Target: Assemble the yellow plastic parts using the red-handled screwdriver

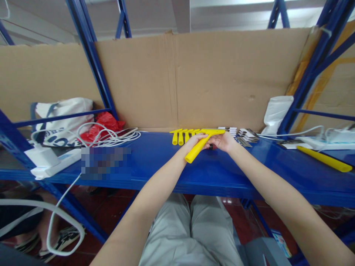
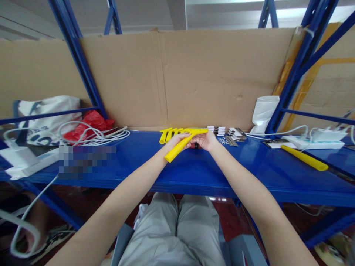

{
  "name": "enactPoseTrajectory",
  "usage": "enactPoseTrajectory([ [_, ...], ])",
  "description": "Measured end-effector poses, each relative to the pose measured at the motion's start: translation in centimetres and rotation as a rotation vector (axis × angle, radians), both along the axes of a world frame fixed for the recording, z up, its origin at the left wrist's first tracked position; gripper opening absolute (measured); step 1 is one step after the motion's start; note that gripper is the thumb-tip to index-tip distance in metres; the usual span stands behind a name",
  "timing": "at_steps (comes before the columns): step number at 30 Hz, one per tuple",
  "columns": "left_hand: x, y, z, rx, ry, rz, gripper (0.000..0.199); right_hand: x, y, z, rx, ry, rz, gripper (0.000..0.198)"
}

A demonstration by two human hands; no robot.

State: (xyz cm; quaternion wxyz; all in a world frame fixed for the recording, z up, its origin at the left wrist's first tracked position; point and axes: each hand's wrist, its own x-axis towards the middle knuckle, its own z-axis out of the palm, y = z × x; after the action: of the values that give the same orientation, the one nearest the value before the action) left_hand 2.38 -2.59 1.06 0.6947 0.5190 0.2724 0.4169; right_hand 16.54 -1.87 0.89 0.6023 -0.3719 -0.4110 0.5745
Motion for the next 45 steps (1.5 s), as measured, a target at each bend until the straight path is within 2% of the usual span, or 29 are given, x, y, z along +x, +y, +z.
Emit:
enactPoseTrajectory([
  [4, -0.1, 0.1, 0.2, -0.142, -0.049, 0.032, 0.021, 2.0, 1.1, 0.0, -0.096, 0.048, -0.080, 0.039],
  [9, 0.2, 0.5, -0.1, -0.105, -0.056, 0.208, 0.032, 6.7, 2.8, -0.9, -0.148, -0.139, -0.360, 0.051],
  [11, 0.2, 0.6, -0.4, -0.096, -0.018, 0.236, 0.034, 8.2, 3.3, -1.5, -0.184, -0.235, -0.389, 0.054],
  [15, 0.3, 0.5, -0.6, -0.061, 0.023, 0.234, 0.037, 9.5, 3.7, -2.2, -0.212, -0.217, -0.354, 0.053],
  [19, 0.4, 0.4, -0.7, -0.012, 0.057, 0.187, 0.042, 9.6, 3.5, -2.2, -0.210, -0.247, -0.332, 0.053],
  [23, 0.5, 0.4, -0.8, 0.013, 0.100, 0.125, 0.044, 9.7, 3.3, -2.2, -0.234, -0.187, -0.355, 0.049],
  [28, 0.5, 0.3, -0.6, 0.041, 0.127, 0.106, 0.043, 9.2, 2.9, -1.6, -0.213, -0.224, -0.397, 0.039],
  [31, 0.4, 0.2, -0.6, 0.048, 0.129, 0.100, 0.044, 7.7, 2.2, -1.0, -0.153, -0.270, -0.370, 0.028],
  [35, 0.5, 0.2, -0.7, 0.058, 0.123, 0.098, 0.047, 5.2, 1.0, -0.5, -0.037, -0.462, -0.181, 0.011],
  [38, 0.5, 0.1, -0.8, 0.070, 0.124, 0.093, 0.047, 4.1, 0.5, -0.7, 0.018, -0.585, -0.090, 0.006],
  [41, 0.5, 0.0, -0.7, 0.076, 0.130, 0.077, 0.049, 3.9, 0.6, -1.0, 0.059, -0.633, -0.101, 0.009],
  [45, 0.6, -0.2, -0.6, 0.084, 0.135, 0.062, 0.046, 4.3, 1.0, -0.9, 0.121, -0.656, -0.187, 0.013],
])
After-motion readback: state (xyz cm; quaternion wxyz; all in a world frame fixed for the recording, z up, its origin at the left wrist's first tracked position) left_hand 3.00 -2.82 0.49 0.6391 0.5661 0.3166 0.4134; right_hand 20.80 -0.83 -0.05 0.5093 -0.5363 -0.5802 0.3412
